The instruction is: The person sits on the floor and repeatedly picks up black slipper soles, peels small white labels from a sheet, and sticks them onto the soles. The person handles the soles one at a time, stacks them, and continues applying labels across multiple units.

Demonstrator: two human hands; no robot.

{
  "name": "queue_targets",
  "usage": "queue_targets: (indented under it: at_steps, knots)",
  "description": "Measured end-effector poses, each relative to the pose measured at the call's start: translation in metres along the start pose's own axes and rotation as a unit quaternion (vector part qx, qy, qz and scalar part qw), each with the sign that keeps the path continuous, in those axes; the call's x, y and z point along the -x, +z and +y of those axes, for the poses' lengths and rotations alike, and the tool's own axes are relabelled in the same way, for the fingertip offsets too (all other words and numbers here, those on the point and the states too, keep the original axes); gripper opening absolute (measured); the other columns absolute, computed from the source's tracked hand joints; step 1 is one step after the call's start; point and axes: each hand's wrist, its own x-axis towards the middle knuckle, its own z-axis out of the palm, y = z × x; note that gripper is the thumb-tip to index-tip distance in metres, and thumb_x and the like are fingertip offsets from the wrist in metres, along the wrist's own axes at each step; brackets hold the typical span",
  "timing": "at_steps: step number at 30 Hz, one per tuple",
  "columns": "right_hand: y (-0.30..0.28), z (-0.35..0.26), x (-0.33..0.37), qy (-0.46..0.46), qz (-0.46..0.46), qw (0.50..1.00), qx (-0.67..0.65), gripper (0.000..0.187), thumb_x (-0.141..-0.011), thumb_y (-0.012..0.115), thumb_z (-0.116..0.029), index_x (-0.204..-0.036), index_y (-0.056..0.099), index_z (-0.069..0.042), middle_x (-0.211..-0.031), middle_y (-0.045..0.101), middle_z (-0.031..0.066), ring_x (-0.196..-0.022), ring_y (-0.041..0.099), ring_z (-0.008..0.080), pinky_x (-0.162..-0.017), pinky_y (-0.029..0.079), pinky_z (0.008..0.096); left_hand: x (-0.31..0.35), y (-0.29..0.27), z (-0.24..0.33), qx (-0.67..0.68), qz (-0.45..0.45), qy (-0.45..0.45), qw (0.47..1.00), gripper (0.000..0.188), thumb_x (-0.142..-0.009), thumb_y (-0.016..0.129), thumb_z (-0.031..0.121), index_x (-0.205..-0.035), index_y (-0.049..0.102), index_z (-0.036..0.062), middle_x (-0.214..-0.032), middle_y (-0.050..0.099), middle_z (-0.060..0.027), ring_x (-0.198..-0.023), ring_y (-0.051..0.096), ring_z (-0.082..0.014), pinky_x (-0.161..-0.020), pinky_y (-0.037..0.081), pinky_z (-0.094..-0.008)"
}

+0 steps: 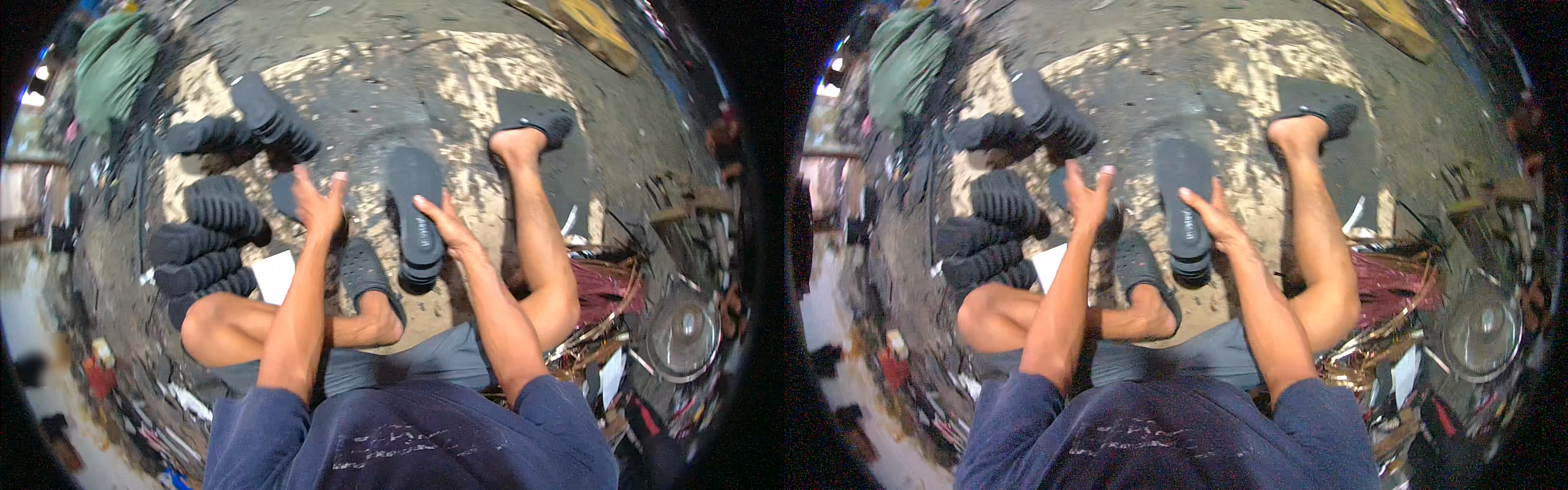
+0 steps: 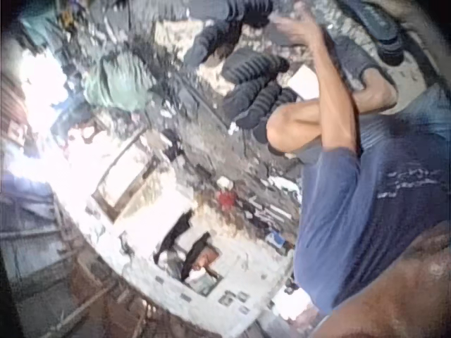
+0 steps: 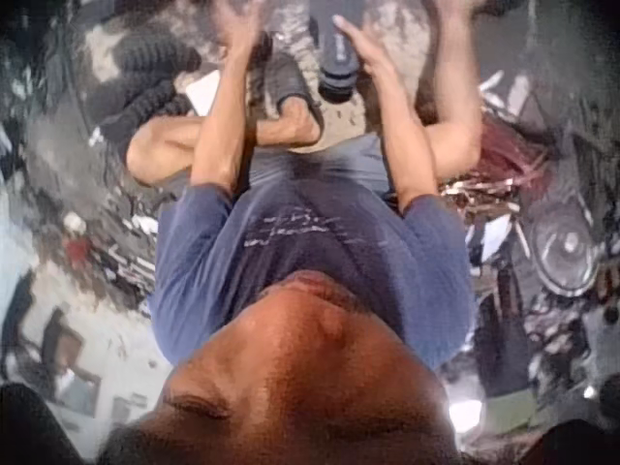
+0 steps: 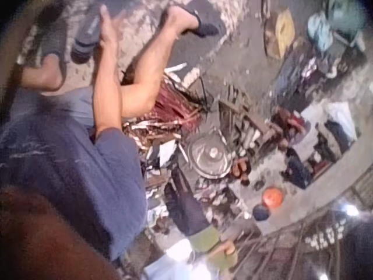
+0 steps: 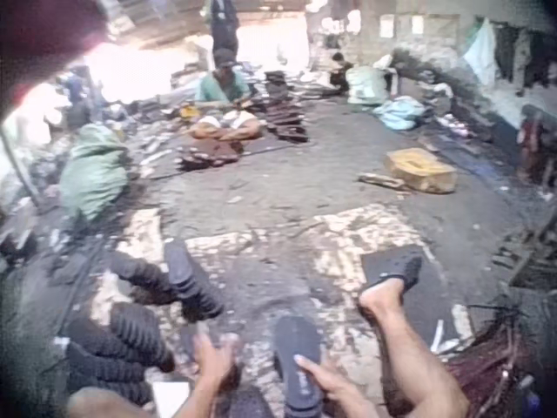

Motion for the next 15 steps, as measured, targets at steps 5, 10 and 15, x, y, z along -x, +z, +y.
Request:
queue_targets:
  at_steps: [5,10,15]
  knots:
    - [0.017,-0.001,0.015,0.049,-0.045,0.994,-0.089,0.128,-0.083,0.075,-0.056,-0.159,-0.016,-0.007,-0.161,0.019,0.0263,-0.146,0.031,0.0355,-0.112,0.039,0.0472,0.071,0.072,0.034,0.503,-0.324,-0.209,0.774,0.093,-0.095,0.063,0.052,-0.157,0.012,0.0067,-0.152,0.037,-0.0190,-0.139,0.041,-0.0318,-0.110,0.041,-0.0463]
    - [0.022,-0.008,0.019,0.043,-0.034,0.994,-0.091,0.117,-0.085,0.075,-0.039,-0.159,-0.009,-0.005,-0.135,0.054,0.0177,-0.115,0.060,0.0245,-0.094,0.054,0.0395,0.038,0.054,0.007,0.199,-0.201,0.036,0.958,0.080,-0.095,0.062,0.054,-0.154,0.032,0.0089,-0.152,0.044,-0.0202,-0.133,0.050,-0.0336,-0.107,0.045,-0.0441]
    - [0.016,-0.031,0.037,-0.030,0.008,0.999,-0.014,0.119,-0.085,0.077,-0.031,-0.158,-0.012,0.000,-0.148,0.037,0.0313,-0.127,0.053,0.0348,-0.102,0.048,0.0406,-0.080,-0.191,0.012,-0.198,-0.423,0.145,0.872,0.063,-0.095,0.059,0.059,-0.123,0.067,0.0028,-0.110,0.072,-0.0153,-0.103,0.067,-0.0284,-0.090,0.054,-0.0414]
